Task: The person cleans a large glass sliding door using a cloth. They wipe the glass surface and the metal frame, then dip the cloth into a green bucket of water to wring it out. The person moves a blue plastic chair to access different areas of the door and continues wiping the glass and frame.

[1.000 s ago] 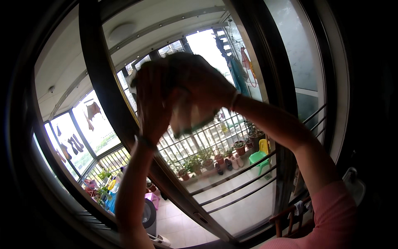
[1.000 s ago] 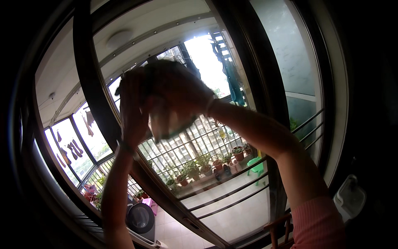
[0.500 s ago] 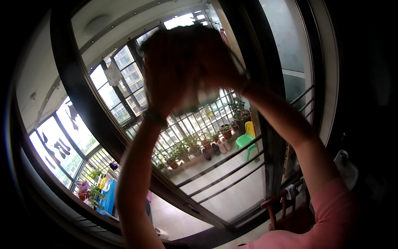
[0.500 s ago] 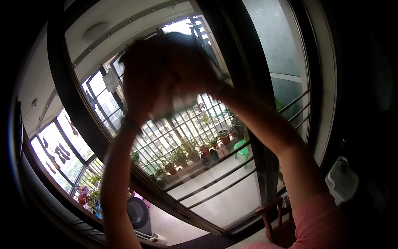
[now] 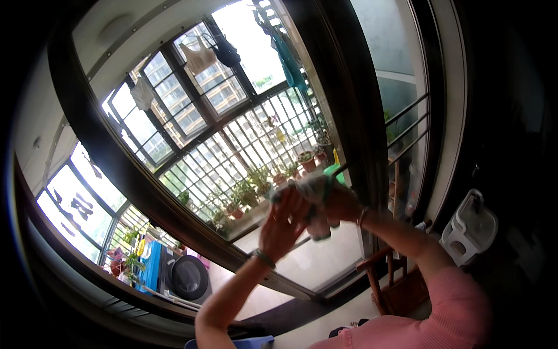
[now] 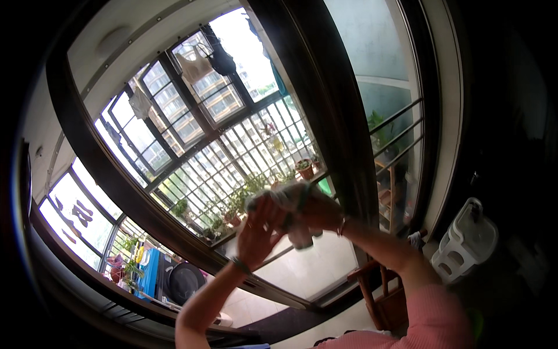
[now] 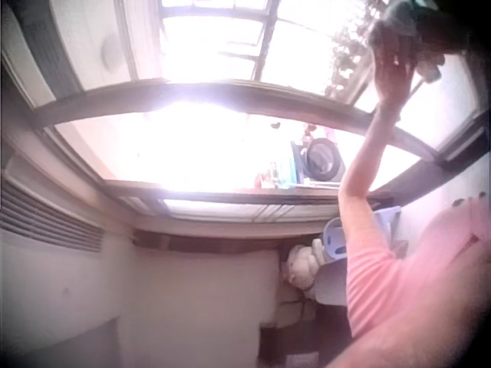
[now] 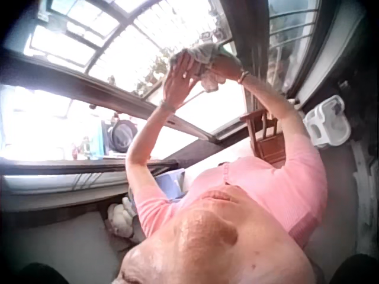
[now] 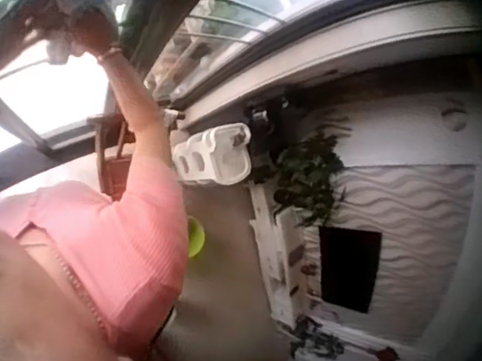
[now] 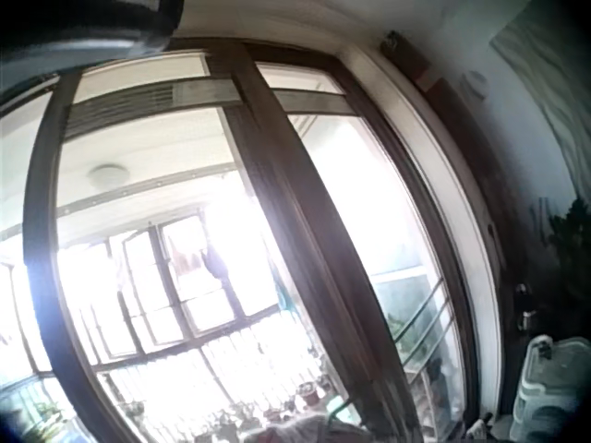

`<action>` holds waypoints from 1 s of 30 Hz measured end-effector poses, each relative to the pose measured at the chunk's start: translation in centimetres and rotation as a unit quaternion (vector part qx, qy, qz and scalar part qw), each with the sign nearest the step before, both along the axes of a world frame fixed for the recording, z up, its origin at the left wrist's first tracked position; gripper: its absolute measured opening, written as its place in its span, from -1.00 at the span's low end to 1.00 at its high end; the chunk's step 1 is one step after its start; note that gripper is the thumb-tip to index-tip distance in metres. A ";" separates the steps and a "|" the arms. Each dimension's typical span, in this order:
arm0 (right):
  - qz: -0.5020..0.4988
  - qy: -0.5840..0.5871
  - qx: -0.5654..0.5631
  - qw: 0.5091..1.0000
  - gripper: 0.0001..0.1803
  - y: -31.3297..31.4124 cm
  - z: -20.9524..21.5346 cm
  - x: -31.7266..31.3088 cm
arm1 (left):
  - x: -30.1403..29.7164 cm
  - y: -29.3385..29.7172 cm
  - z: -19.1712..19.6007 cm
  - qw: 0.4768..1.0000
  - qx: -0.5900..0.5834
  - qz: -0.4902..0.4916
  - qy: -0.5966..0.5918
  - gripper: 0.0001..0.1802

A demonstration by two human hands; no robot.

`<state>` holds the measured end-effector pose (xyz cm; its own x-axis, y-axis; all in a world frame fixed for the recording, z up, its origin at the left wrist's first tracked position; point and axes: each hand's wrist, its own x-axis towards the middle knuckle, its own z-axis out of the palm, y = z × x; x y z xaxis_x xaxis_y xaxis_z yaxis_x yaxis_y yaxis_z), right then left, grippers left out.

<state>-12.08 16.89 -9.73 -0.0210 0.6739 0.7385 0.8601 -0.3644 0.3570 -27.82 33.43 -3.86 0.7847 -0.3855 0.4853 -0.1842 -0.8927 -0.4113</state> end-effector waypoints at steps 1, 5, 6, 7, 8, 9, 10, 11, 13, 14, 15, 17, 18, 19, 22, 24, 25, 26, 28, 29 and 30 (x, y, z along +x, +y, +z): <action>-0.036 -0.056 0.022 0.998 -0.50 0.0 2.9 -0.4 | 0.4 0.4 2.0 1.000 -0.017 0.005 -0.017 -0.26; 0.066 -0.053 0.163 0.983 -0.83 -0.3 15.0 4.0 | 5.6 -0.8 13.8 0.990 -0.060 -0.010 -0.129 -0.29; 0.026 -0.074 0.169 0.983 -0.61 0.3 18.0 5.6 | 6.9 -1.0 17.3 0.985 -0.064 -0.004 -0.159 -0.31; 0.143 0.025 0.183 0.972 -0.59 1.1 22.5 7.7 | 8.6 -1.0 21.9 0.952 0.053 -0.098 -0.286 -0.36; 0.245 0.120 0.193 0.943 -0.57 1.0 27.1 10.1 | 10.3 -1.9 25.5 0.941 0.038 -0.110 -0.316 -0.49; 0.355 0.226 0.201 0.885 -0.55 1.4 29.3 10.4 | 11.4 -2.0 28.7 0.926 0.099 -0.129 -0.341 -0.56; 0.143 0.069 0.245 0.956 -0.70 1.4 31.7 6.2 | 11.2 -0.6 31.7 0.910 0.171 -0.122 -0.356 -0.62; 0.231 -0.057 0.320 0.917 -0.71 -0.6 34.0 6.7 | 11.7 -3.9 34.9 0.849 0.265 -0.139 -0.434 -0.64; 0.230 -0.086 0.330 0.911 -0.68 -1.8 33.9 8.6 | 12.0 -6.4 34.9 0.887 0.242 -0.135 -0.368 -0.64; 0.242 -0.096 0.337 0.905 -0.67 -1.3 33.2 8.8 | 12.2 -6.6 34.0 0.901 0.199 -0.150 -0.355 -0.64; 0.206 -0.028 0.312 0.927 -0.64 -1.6 31.0 9.0 | 12.3 -6.5 32.1 0.887 0.239 -0.163 -0.360 -0.64; 0.187 0.087 0.265 0.942 -0.69 -0.6 23.7 10.2 | 12.6 -6.4 25.7 0.928 0.048 -0.170 -0.328 -0.59; 0.117 0.093 0.260 0.954 -0.64 -1.5 19.8 10.8 | 13.5 -6.8 22.3 0.942 0.039 -0.177 -0.282 -0.47; 0.047 0.096 0.253 0.962 -0.59 -2.6 16.3 11.2 | 14.0 -7.2 18.7 0.955 0.003 -0.158 -0.251 -0.51; -0.055 0.151 0.298 0.941 -0.46 -1.7 3.0 8.8 | 12.5 -7.3 8.2 0.972 -0.057 -0.180 -0.142 -0.43; -0.060 0.373 0.222 0.899 -0.40 -1.2 -5.7 5.9 | 11.1 -7.2 1.6 0.991 0.007 -0.121 -0.061 -0.44; -0.107 0.253 0.275 0.921 -0.40 -1.2 -10.6 5.0 | 10.4 -8.2 -0.7 0.991 -0.004 -0.127 -0.043 -0.44; -0.044 0.326 0.273 0.904 -0.34 -1.3 -14.1 3.1 | 9.7 -8.1 -3.2 0.993 -0.012 -0.116 0.005 -0.40; 0.010 0.455 0.276 0.846 -0.56 -0.8 -17.5 -1.2 | 7.5 -7.1 -8.0 0.989 -0.024 -0.066 0.133 -0.31; 0.029 0.468 0.255 0.846 -0.65 -0.9 -18.6 -3.2 | 6.0 -6.6 -9.8 0.984 -0.042 -0.049 0.164 -0.25; 0.071 0.497 0.313 0.806 -0.72 -0.7 -18.4 -5.1 | 4.6 -6.2 -11.1 0.981 -0.068 -0.039 0.180 -0.24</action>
